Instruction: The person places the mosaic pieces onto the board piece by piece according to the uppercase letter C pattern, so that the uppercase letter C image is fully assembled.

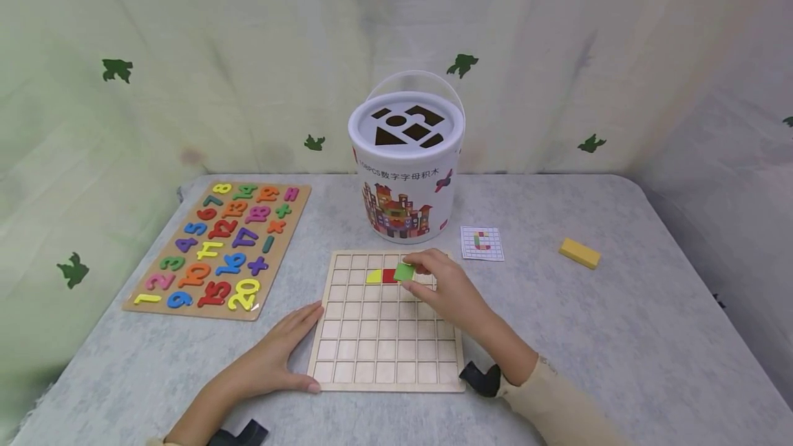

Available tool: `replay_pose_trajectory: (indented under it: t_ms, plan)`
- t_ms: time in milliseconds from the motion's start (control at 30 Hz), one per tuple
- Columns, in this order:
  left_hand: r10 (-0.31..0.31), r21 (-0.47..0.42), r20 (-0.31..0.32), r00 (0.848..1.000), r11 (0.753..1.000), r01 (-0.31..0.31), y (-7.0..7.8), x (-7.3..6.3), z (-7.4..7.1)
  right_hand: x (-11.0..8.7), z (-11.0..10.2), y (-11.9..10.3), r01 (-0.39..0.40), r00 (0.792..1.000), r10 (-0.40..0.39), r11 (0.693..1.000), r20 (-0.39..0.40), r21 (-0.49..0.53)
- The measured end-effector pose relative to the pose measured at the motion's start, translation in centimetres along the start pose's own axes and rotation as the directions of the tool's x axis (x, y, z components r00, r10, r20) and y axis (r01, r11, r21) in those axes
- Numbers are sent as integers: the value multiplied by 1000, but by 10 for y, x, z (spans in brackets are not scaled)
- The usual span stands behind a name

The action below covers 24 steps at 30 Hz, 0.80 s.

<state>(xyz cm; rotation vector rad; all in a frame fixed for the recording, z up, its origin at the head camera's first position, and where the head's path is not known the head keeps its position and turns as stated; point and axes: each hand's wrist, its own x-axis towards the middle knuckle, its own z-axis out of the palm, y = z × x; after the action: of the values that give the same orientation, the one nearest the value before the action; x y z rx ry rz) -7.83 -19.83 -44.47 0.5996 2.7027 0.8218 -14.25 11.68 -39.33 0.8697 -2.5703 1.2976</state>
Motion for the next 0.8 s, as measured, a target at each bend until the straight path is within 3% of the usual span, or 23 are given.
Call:
replay_pose_trajectory:
  t_ms: [200,500,800]
  plan:
    - [1,-4,2,1000,1000,-1,0,0,0,14,28,0,-23,999,21,998,29,67]
    - [0,8,0,1000,1000,0,1,1,-1,24,48,17,-148,977,132,985,168,84]
    - [-16,-1,5,1000,1000,16,2,1,-1,28,56,26,-122,955,116,993,275,5]
